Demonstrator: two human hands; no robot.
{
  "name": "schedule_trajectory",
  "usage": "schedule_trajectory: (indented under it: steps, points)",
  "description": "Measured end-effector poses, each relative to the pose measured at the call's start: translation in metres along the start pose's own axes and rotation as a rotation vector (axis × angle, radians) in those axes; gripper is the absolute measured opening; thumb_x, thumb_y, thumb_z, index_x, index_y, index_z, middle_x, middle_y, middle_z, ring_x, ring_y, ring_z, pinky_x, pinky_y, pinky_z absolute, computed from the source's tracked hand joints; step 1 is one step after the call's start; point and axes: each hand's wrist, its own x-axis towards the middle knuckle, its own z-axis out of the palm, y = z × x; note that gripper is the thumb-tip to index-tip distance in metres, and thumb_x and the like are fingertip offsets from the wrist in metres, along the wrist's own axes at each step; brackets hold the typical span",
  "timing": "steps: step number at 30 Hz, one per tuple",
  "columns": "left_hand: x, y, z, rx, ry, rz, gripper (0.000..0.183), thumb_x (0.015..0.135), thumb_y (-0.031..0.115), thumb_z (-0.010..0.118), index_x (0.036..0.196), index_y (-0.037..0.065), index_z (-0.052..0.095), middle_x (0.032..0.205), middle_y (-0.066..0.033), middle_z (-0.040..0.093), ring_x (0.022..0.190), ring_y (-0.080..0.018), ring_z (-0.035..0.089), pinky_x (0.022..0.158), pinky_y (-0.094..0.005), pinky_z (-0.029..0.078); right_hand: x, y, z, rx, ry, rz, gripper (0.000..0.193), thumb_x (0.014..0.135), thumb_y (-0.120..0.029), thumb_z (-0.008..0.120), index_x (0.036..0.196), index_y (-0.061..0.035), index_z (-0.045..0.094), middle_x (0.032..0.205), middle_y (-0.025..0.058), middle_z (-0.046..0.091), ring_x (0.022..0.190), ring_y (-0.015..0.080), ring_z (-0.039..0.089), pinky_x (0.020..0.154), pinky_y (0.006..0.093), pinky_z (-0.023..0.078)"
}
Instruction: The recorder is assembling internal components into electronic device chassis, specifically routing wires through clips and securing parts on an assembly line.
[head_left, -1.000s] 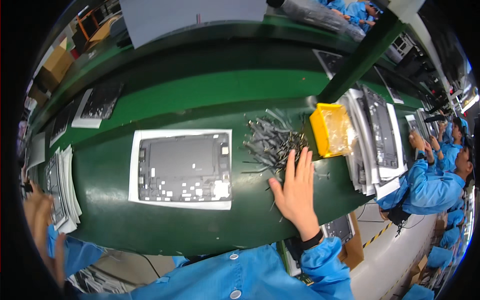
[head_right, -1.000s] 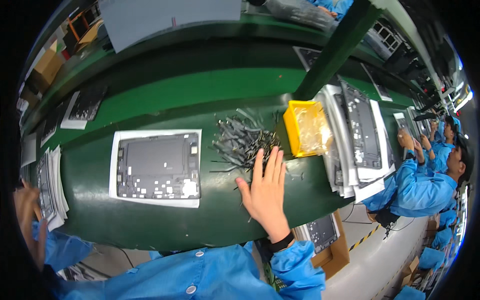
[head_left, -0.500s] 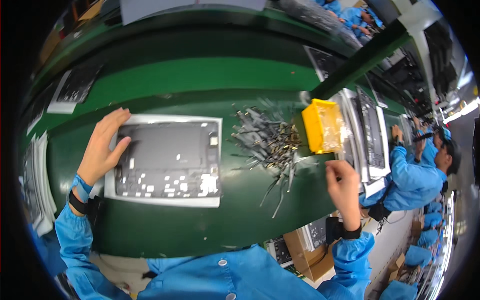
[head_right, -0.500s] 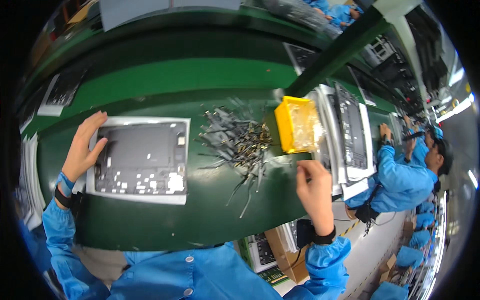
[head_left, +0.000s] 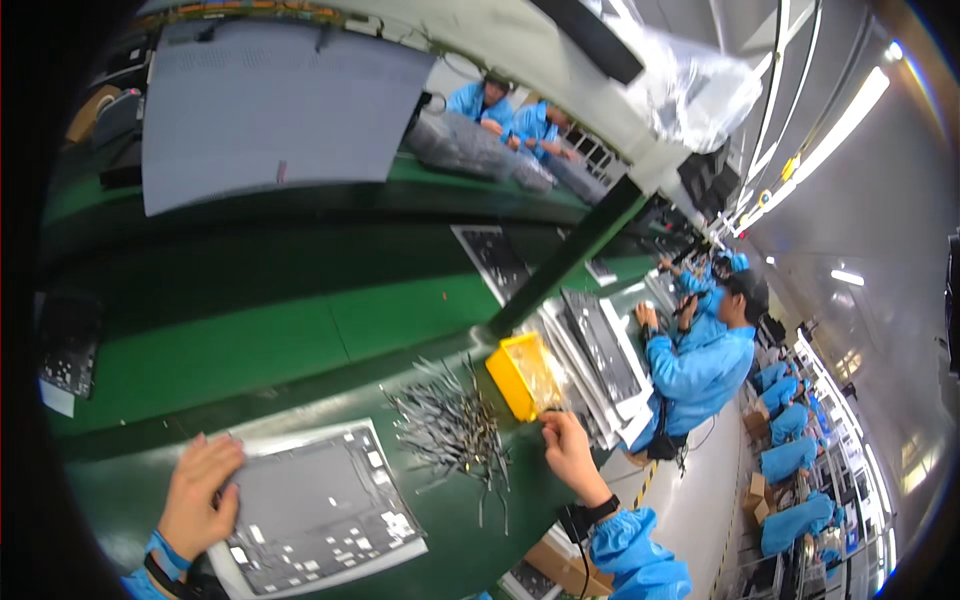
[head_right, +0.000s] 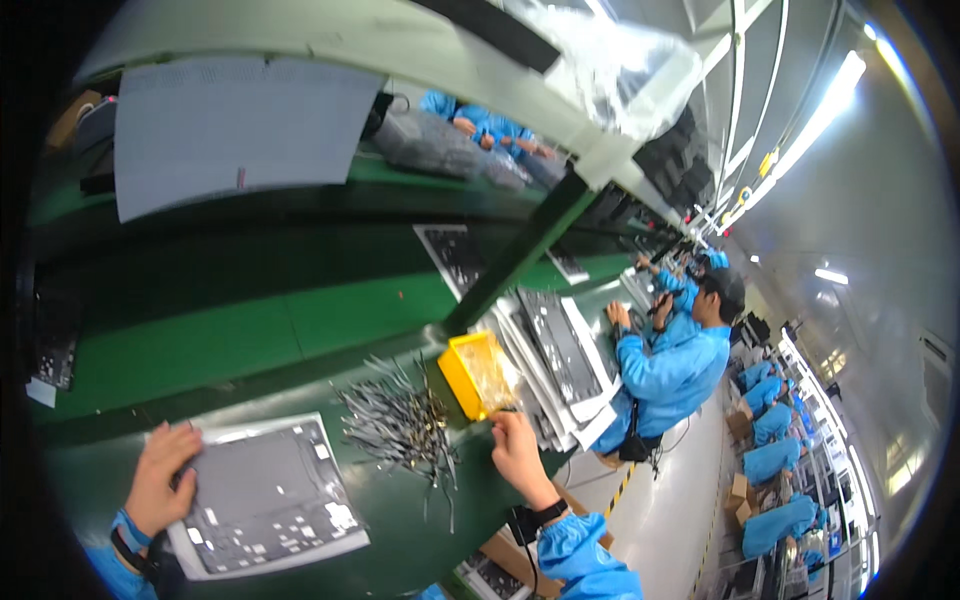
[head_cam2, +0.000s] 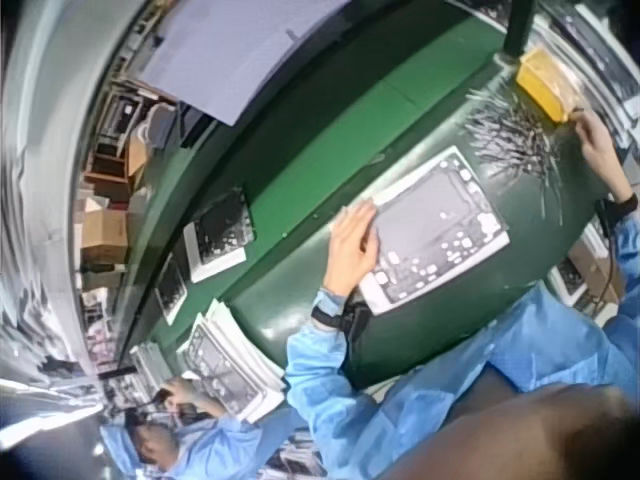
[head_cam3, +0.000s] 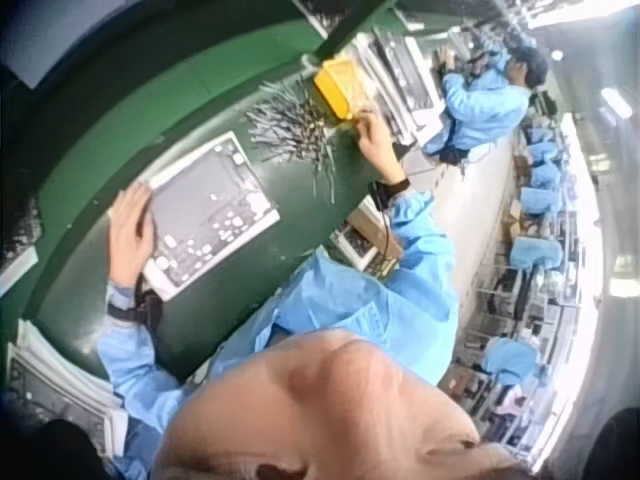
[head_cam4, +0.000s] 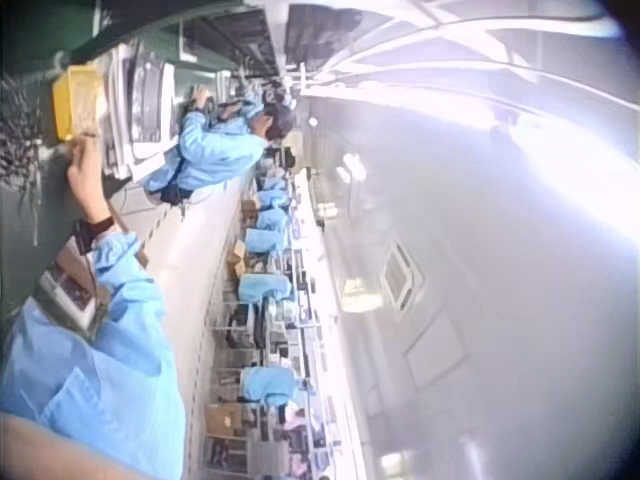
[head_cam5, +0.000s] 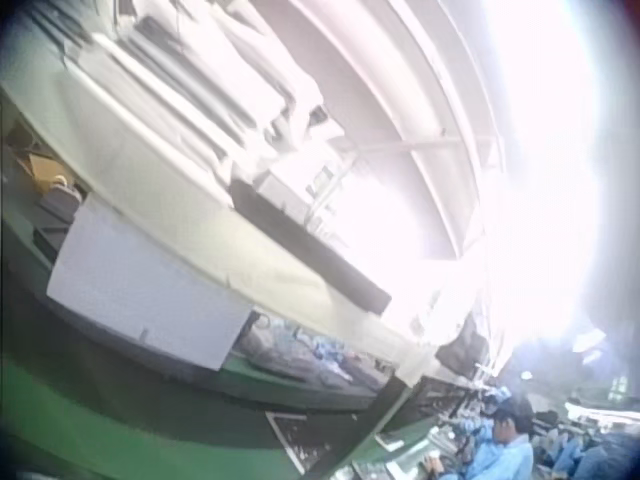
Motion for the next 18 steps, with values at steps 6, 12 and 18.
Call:
schedule_trajectory:
  steps: [6,12,18]
  points:
    - [-0.035,0.005,-0.015,0.02,-0.071,-0.005,0.045,0.081,0.004,0.067,0.126,-0.003,0.066,0.137,-0.0201,0.065,0.136,-0.0391,0.055,0.119,-0.0546,0.036,0.058,-0.057,-0.021,-0.066,0.034,-0.106,0.01,0.093,-0.004,0.065,0.099,-0.0001,0.072,0.091,0.0183,0.064,0.082,0.0333,0.064,0.074,0.0418,0.052]
    - [-0.014,-0.002,0.002,0.056,-0.059,0.103,0.049,0.088,0.006,0.065,0.137,0.001,0.061,0.145,-0.0153,0.061,0.138,-0.0349,0.054,0.118,-0.0511,0.039,0.105,-0.097,-0.088,0.032,0.071,-0.206,0.014,0.096,-0.002,0.068,0.108,0.0027,0.073,0.091,0.0024,0.069,0.083,0.0112,0.063,0.073,0.0256,0.05]
    - [-0.049,0.001,0.003,0.197,0.05,0.032,0.046,0.087,0.004,0.065,0.133,0.002,0.063,0.14,-0.0124,0.064,0.133,-0.0323,0.057,0.111,-0.0466,0.045,0.05,-0.218,-0.017,0.679,-0.307,-0.344,0.01,0.086,0.002,0.073,0.092,0.0054,0.066,0.09,0.0156,0.067,0.081,0.019,0.065,0.074,0.0276,0.052]
